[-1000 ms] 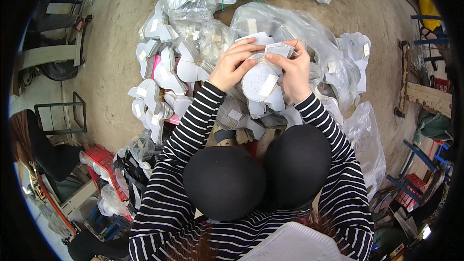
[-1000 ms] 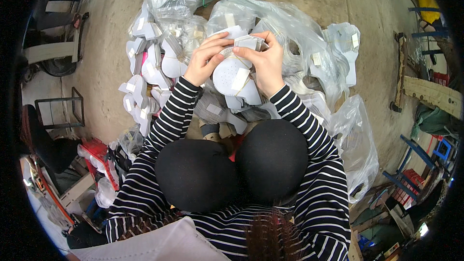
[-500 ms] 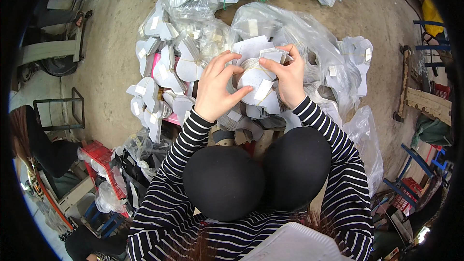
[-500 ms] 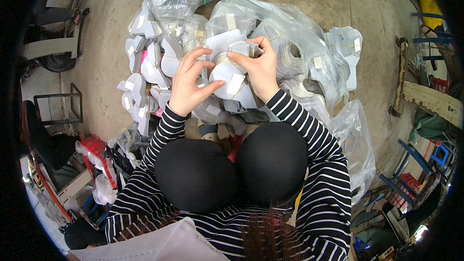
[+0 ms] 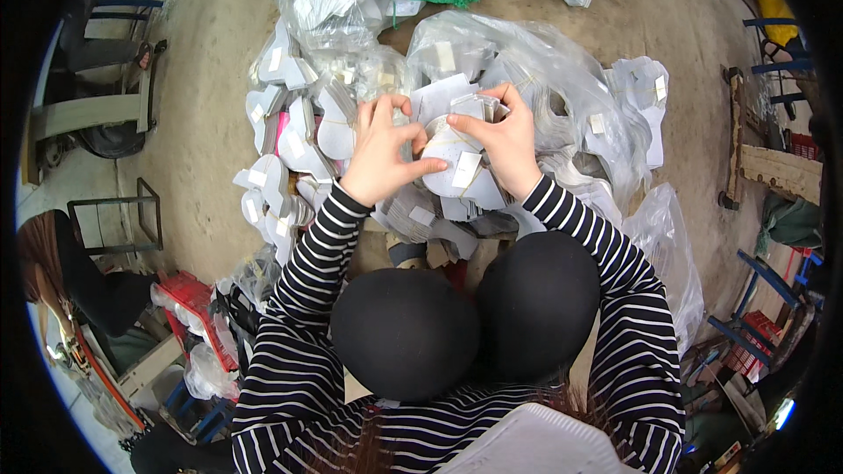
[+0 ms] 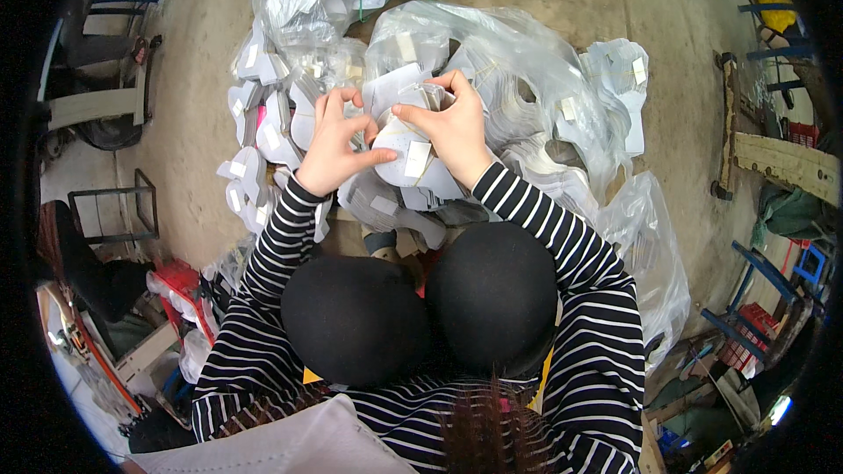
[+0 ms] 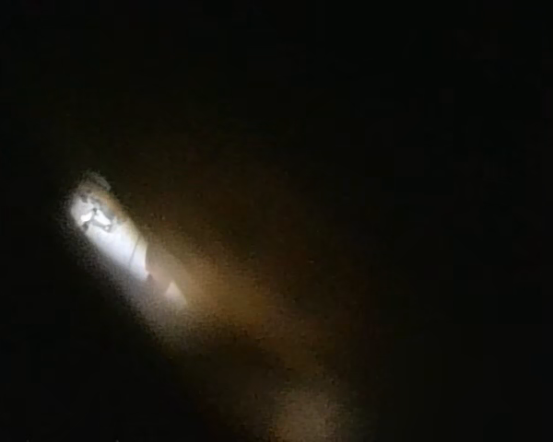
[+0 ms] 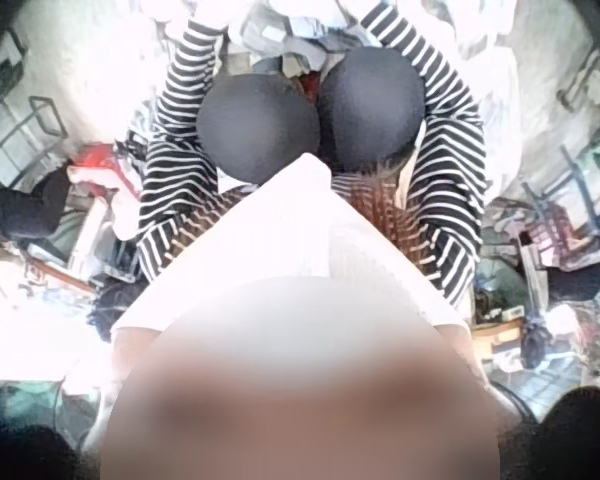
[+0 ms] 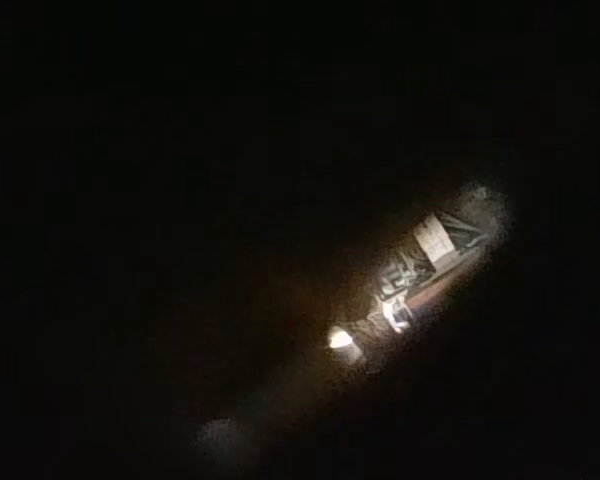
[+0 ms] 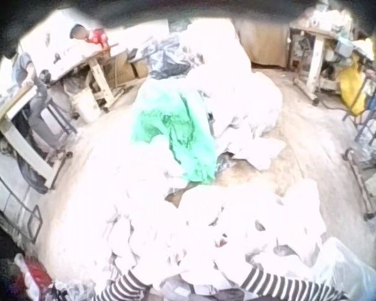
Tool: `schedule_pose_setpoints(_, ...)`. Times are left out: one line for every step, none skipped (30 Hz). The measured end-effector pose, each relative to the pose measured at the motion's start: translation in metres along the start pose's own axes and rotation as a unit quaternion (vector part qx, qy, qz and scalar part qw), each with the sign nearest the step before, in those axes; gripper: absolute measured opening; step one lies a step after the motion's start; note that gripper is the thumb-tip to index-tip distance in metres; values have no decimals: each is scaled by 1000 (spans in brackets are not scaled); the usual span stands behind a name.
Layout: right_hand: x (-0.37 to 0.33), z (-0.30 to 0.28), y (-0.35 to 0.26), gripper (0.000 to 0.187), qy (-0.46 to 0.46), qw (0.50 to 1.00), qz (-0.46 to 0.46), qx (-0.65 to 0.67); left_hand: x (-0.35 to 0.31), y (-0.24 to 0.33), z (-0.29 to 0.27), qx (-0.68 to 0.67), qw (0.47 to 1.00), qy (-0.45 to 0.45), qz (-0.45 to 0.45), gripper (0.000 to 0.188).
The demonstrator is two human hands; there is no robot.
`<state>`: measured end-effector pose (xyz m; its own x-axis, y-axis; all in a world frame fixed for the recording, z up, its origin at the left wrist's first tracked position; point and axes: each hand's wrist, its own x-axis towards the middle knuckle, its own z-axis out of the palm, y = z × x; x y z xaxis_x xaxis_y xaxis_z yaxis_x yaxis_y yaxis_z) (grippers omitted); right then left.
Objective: The person sits on the floor and sorts through a large pile of white plastic parts. They pick up individual items, inspect them, and place them into separate piles or plastic bags.
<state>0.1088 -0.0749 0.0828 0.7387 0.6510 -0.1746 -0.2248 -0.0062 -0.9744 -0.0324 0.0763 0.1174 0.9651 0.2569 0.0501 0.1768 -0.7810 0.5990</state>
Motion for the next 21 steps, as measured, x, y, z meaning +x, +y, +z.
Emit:
schedule_pose_setpoints(0, 0, 0, 41, 6, 1000, -1, -9, -1, -1, 4, -13, 1000, 9, 3, 37)
schedule_pose_setpoints(0, 0, 1, 42, 14, 1000, 4, -17, -4, -2, 8, -27, 999, 21, -3, 36)
schedule_pose_setpoints(0, 0, 1, 42, 17, 999, 1, -26, -7, -1, 14, -45, 998, 38, -13, 35)
schedule_pose_setpoints(-1, -1, 3, 42, 19, 999, -2, -38, -12, 0, 19, -63, 996, 57, -23, 34)
schedule_pose_setpoints(0, -1, 4, 42, 19, 999, -18, -41, -15, 0, 24, -83, 994, 65, -24, 32)
schedule_pose_setpoints(1, -1, 5, 41, 23, 998, -9, -54, -17, 1, 28, -108, 991, 78, -33, 32)
schedule_pose_setpoints(1, -1, 6, 41, 27, 998, -10, -58, -19, 1, 31, -132, 986, 91, -42, 32)
schedule_pose_setpoints(2, -1, 7, 41, 30, 997, -14, -65, -21, 1, 34, -154, 981, 100, -56, 32)
schedule_pose_setpoints(3, -1, 7, 41, 34, 998, -16, -57, -24, 1, 34, -148, 982, 109, -46, 32)
schedule_pose_setpoints(4, 0, 7, 41, 38, 998, -19, -53, -28, 1, 34, -141, 982, 116, -41, 32)
schedule_pose_setpoints(4, 1, 6, 41, 42, 998, -23, -48, -30, 2, 35, -135, 981, 134, -30, 32)
schedule_pose_setpoints(5, 2, 5, 41, 42, 998, -19, -48, -33, 1, 36, -133, 981, 135, -41, 31)
schedule_pose_setpoints(4, 3, 3, 41, 42, 998, -14, -48, -36, 2, 38, -132, 979, 147, -48, 31)
schedule_pose_setpoints(3, 4, 1, 41, 44, 998, -6, -45, -39, 2, 39, -131, 977, 158, -55, 31)
schedule_pose_setpoints(3, 5, -1, 41, 45, 999, 1, -22, -43, 3, 41, -110, 976, 173, -68, 31)
schedule_pose_setpoints(3, 5, -3, 41, 49, 999, 10, 5, -46, 5, 43, -88, 975, 187, -81, 31)
schedule_pose_setpoints(2, 5, -5, 41, 50, 998, 18, 34, -47, 5, 45, -66, 974, 201, -82, 31)
schedule_pose_setpoints(2, 6, -6, 41, 51, 997, 23, 44, -47, 7, 47, -89, 971, 193, -109, 32)
schedule_pose_setpoints(2, 6, -7, 41, 47, 997, 26, 56, -46, 8, 48, -112, 968, 187, -123, 33)
schedule_pose_setpoints(1, 6, -8, 41, 38, 996, 20, 73, -43, 9, 49, -135, 965, 180, -136, 34)
schedule_pose_setpoints(0, 6, -8, 38, 29, 996, 30, 81, -40, 13, 52, -157, 962, 202, -100, 36)
